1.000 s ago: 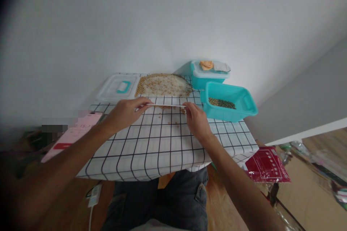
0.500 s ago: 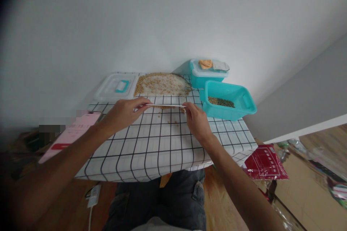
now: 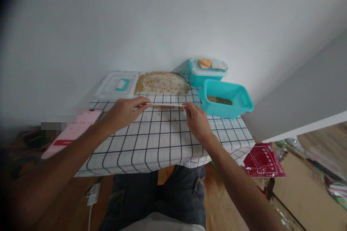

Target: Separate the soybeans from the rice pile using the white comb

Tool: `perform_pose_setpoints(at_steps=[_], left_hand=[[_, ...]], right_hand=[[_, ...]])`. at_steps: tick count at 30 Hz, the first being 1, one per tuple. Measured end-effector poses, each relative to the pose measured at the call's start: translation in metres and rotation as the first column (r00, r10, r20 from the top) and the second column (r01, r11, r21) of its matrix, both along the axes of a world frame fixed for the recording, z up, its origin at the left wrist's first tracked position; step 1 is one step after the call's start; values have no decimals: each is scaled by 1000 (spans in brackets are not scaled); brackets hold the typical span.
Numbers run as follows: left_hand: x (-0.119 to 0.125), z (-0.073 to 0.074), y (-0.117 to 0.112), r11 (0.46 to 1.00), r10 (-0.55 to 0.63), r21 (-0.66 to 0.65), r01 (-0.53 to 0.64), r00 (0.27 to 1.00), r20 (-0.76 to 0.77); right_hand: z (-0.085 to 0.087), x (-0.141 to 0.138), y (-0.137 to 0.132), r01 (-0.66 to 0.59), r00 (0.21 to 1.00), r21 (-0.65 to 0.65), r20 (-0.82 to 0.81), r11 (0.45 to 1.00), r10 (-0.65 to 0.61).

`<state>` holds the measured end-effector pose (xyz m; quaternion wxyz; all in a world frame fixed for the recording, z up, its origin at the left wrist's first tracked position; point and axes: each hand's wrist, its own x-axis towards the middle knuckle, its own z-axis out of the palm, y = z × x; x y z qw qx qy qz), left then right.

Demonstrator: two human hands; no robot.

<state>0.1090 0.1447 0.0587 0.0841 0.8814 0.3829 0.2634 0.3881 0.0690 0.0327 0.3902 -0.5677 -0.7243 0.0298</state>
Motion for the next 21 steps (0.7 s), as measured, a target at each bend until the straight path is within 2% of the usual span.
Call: perform_pose_setpoints(at_steps=[8,21], left_hand=[[0,-3,-4,1000,11,11,-11,1000,4],[2,0,-14,1000,5,11,-5,1000,8]], right_hand=[[0,0,-5,-4,1000,8,-4,1000,4],[1,0,-14,-10,1000,11,-7,1000,10]])
